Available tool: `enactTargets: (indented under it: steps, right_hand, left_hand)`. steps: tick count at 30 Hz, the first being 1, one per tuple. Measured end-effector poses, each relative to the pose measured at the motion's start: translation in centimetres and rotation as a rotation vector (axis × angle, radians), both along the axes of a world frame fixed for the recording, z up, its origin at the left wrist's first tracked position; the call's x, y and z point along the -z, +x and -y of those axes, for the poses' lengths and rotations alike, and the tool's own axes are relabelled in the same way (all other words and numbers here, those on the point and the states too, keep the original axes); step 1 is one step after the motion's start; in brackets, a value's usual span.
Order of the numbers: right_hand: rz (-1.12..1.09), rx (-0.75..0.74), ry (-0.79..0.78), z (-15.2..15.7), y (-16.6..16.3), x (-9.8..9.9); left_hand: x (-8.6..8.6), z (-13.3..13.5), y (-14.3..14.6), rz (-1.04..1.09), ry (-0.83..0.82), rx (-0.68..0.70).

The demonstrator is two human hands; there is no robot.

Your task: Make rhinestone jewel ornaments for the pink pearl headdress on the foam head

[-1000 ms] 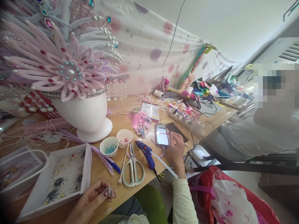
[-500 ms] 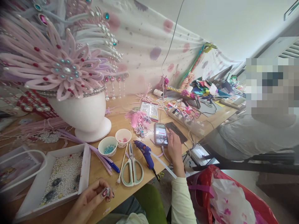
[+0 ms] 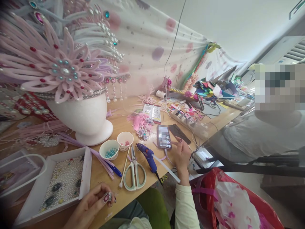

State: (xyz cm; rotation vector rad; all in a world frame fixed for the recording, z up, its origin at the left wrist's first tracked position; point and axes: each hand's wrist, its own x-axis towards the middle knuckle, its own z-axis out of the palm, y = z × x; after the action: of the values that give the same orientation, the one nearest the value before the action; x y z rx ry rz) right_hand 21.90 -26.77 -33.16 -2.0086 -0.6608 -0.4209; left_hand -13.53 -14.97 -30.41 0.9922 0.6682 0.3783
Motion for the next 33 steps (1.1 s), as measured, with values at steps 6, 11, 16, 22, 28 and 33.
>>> enactTargets:
  steps: [6, 11, 16, 22, 28, 33]
  right_hand:
    - [0.051, -0.067, 0.007, 0.9, -0.4, 0.6]
    - [0.061, -0.044, 0.049, 0.9, -0.5, 0.7]
    - [0.095, -0.037, 0.087, 0.7, -0.8, -0.2]
    - [0.178, -0.007, 0.085, 0.3, -1.0, -1.0]
    - [0.181, -0.02, 0.02, 0.5, -0.9, -0.4]
    - [0.174, -0.042, -0.012, 0.8, -0.8, 0.0]
  left_hand:
    - [-0.3, 0.1, 0.0, -0.005, 0.02, 0.003]
    - [0.1, 0.0, -0.1, -0.006, 0.02, 0.01]
    - [0.2, 0.0, -0.1, 0.01, 0.015, 0.008]
    - [0.2, 0.0, -0.1, 0.006, 0.024, 0.013]
    - [0.2, -0.1, -0.1, -0.003, 0.031, 0.007]
    - [0.0, 0.0, -0.1, -0.012, 0.033, 0.003]
